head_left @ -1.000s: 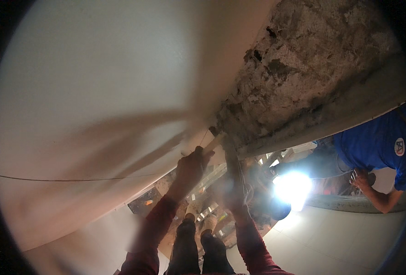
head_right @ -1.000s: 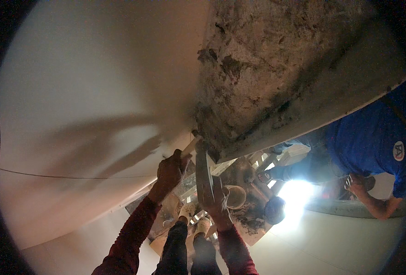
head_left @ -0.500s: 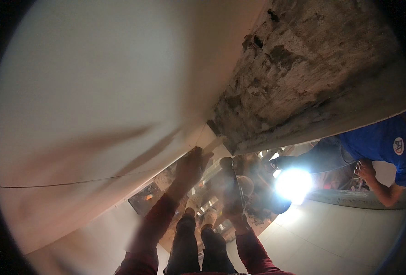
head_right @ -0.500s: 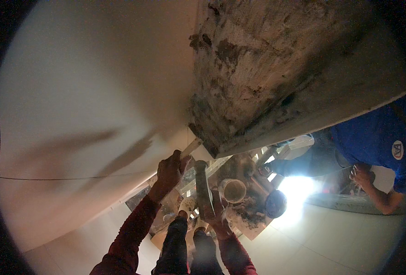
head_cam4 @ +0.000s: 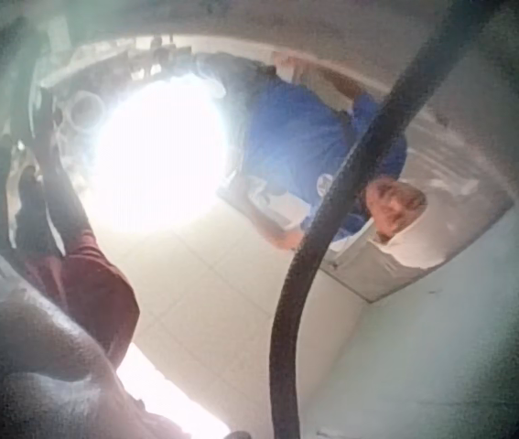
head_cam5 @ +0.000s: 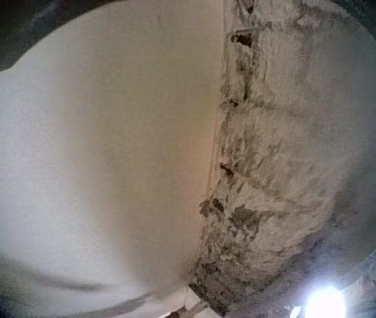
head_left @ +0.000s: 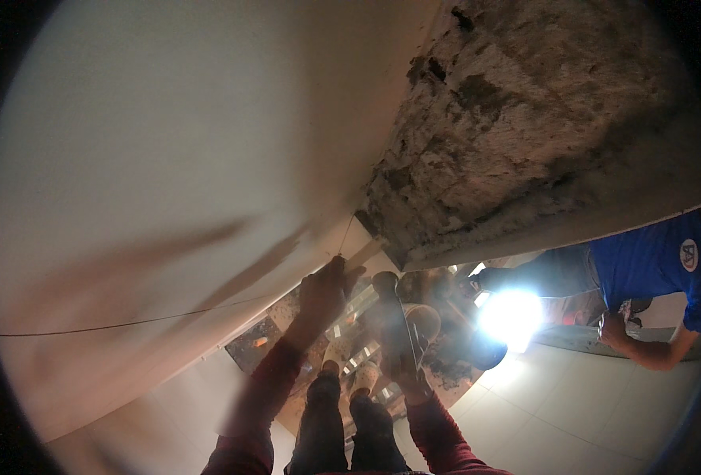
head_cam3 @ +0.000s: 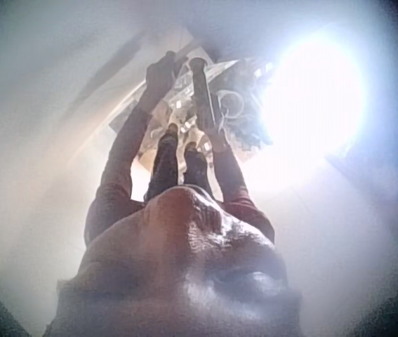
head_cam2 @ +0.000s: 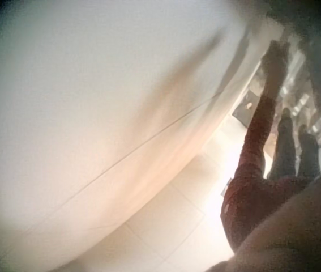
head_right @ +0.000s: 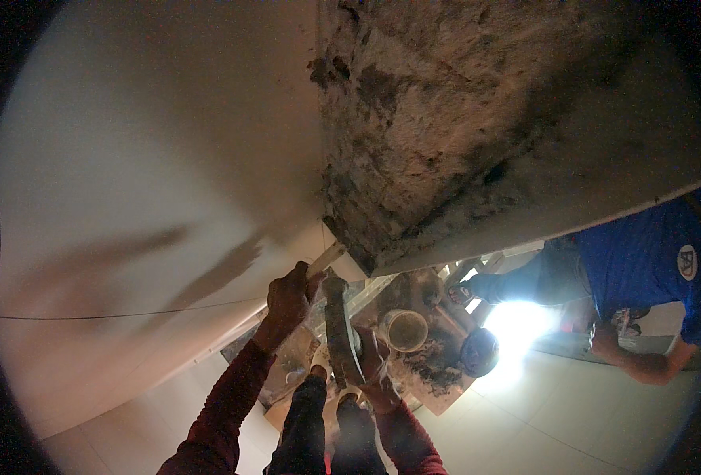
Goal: The person applies plaster to a wall using a trowel and a hawk. They repeatedly scoop plaster from the hawk and spread it onto the wall surface in smooth strokes.
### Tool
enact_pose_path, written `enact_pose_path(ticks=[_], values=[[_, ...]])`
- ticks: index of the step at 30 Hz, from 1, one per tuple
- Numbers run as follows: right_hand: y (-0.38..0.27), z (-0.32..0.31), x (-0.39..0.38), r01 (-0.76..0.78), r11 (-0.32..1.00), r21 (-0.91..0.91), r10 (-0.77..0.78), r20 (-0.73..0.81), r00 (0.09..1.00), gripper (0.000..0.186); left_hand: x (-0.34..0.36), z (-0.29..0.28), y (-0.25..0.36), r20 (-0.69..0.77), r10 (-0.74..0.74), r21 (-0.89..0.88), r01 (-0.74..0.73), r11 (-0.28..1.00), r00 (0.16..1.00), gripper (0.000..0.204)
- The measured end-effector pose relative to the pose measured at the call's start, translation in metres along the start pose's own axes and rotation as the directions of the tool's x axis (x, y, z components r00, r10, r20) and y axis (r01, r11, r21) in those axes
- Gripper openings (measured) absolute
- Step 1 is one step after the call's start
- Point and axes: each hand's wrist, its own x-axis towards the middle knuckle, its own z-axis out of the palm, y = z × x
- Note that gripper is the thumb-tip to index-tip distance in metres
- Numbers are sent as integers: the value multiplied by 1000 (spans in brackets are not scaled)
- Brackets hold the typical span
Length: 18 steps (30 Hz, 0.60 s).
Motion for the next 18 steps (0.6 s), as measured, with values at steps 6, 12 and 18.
enact_pose_path(ticks=[6, 12, 18], values=[[72, 36, -66, -342, 933, 114, 322, 165, 932, 30, 0, -1, -8, -36, 64, 33, -63, 997, 997, 34], [127, 73, -94, -402, 899, 172, 378, 158, 912, 33, 8, -1, -7, -50, 125, 67, -121, 990, 991, 36], [96, 52, -55, -359, 921, 150, 334, 165, 928, 28, 7, -6, 1, 51, -33, 72, 29, 997, 998, 36]])
